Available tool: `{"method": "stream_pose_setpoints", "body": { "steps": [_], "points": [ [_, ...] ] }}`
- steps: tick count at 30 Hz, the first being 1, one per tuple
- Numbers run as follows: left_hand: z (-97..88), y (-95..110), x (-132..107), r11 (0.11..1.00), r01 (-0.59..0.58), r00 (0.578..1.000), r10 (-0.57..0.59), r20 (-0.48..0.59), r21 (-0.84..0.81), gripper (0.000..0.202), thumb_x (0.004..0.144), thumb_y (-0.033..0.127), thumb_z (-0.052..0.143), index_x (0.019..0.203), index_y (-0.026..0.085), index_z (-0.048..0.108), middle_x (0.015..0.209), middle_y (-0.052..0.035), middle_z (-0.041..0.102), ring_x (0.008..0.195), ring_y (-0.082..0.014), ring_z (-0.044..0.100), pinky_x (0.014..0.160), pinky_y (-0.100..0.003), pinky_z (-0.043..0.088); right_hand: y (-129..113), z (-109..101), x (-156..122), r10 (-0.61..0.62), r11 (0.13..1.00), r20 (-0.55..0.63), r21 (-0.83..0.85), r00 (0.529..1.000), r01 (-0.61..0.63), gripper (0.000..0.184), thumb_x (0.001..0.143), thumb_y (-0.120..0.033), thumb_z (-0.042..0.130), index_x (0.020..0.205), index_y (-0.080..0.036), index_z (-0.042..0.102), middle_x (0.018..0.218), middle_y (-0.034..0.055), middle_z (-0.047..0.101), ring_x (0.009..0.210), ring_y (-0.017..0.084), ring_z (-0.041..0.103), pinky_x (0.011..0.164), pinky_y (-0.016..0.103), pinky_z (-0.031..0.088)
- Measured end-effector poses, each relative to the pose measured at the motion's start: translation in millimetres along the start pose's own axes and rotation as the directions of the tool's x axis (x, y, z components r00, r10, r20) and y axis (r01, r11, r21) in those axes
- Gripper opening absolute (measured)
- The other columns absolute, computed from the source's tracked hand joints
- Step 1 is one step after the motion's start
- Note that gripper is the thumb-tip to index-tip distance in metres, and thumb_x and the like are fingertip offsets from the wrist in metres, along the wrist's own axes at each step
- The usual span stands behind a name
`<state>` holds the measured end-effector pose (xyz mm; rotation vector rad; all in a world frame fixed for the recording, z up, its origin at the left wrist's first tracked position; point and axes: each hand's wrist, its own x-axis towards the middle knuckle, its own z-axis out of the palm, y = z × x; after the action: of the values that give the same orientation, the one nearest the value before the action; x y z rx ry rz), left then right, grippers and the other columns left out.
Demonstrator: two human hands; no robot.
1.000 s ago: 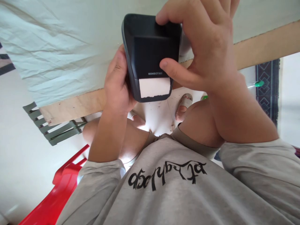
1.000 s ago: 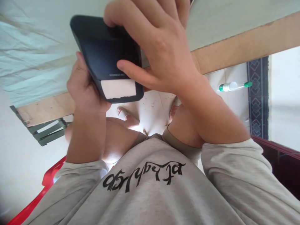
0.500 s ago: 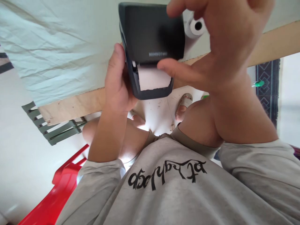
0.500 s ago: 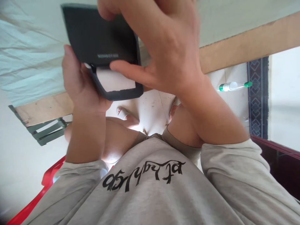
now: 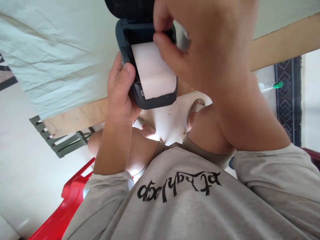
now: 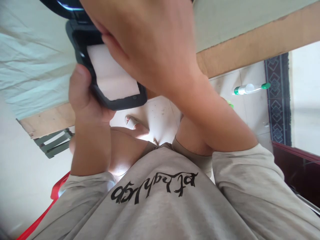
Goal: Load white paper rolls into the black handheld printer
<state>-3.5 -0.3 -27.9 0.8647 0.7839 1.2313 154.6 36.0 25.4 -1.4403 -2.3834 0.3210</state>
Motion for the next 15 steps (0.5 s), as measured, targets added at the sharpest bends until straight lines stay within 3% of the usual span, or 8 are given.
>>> {"method": "stream_pose_setpoints", "body": {
  "steps": [3, 6, 10, 12, 15],
  "points": [
    [-1.2, -1.8, 1.9, 1.0, -0.007, 1.0, 0.007, -0.03, 0.013, 0.032, 0.076, 0.049, 0.061, 0.096, 0.025, 0.056, 0.094, 0.0023, 0.066, 0.129, -0.0315, 0.035, 0.098, -0.047, 0.044, -17.4, -4.9, 1.9, 0.155, 0.971, 0.14, -0.206, 0.978, -0.124, 0.031, 0.079, -0.036, 0.034, 0.103, -0.029, 0.052, 0.106, -0.0027, 0.055, 0.104, 0.028, 0.055, 0.083, 0.045, 0.045],
    [-2.9, -4.1, 3.0, 1.0, -0.01, 0.999, 0.01, -0.045, 0.01, 0.035, 0.075, 0.05, 0.061, 0.098, 0.024, 0.058, 0.094, 0.0013, 0.066, 0.131, -0.0325, 0.031, 0.101, -0.051, 0.041, -24.7, -5.9, 4.1, 0.132, 0.968, 0.174, -0.234, 0.976, -0.09, 0.029, 0.076, -0.029, 0.037, 0.103, -0.029, 0.049, 0.099, -0.0015, 0.057, 0.096, 0.03, 0.058, 0.075, 0.046, 0.047],
    [-3.7, -4.9, 3.4, 0.999, -0.036, 0.999, 0.036, -0.014, 0.03, 0.038, 0.071, 0.055, 0.063, 0.095, 0.026, 0.059, 0.094, -0.0007, 0.065, 0.132, -0.0321, 0.031, 0.101, -0.049, 0.042, -20.1, -8.1, 4.3, 0.152, 0.965, 0.237, -0.247, 0.959, -0.092, 0.042, 0.073, -0.032, 0.045, 0.115, -0.033, 0.041, 0.095, 0.0021, 0.056, 0.093, 0.032, 0.058, 0.073, 0.045, 0.047],
    [-3.9, -3.9, 3.4, 0.998, -0.026, 1.0, 0.027, -0.012, 0.057, 0.038, 0.07, 0.056, 0.064, 0.093, 0.026, 0.059, 0.096, -0.0017, 0.064, 0.128, -0.0321, 0.037, 0.098, -0.045, 0.044, -15.9, -14.3, 0.6, 0.077, 0.98, 0.196, -0.196, 0.978, -0.037, 0.044, 0.069, -0.032, 0.05, 0.113, -0.032, 0.042, 0.097, 0.0008, 0.055, 0.092, 0.027, 0.058, 0.076, 0.041, 0.046],
    [-5.4, -2.2, 3.7, 0.996, -0.009, 0.999, 0.012, -0.04, 0.085, 0.036, 0.075, 0.05, 0.061, 0.097, 0.022, 0.059, 0.103, -0.0016, 0.063, 0.118, -0.0277, 0.048, 0.1, -0.038, 0.043, -4.6, -26.1, -6.6, -0.107, 0.993, 0.129, 0.072, 0.986, 0.098, 0.034, 0.069, -0.029, 0.05, 0.103, -0.025, 0.048, 0.094, -0.0049, 0.054, 0.086, 0.012, 0.056, 0.077, 0.029, 0.044]
  ]
}}
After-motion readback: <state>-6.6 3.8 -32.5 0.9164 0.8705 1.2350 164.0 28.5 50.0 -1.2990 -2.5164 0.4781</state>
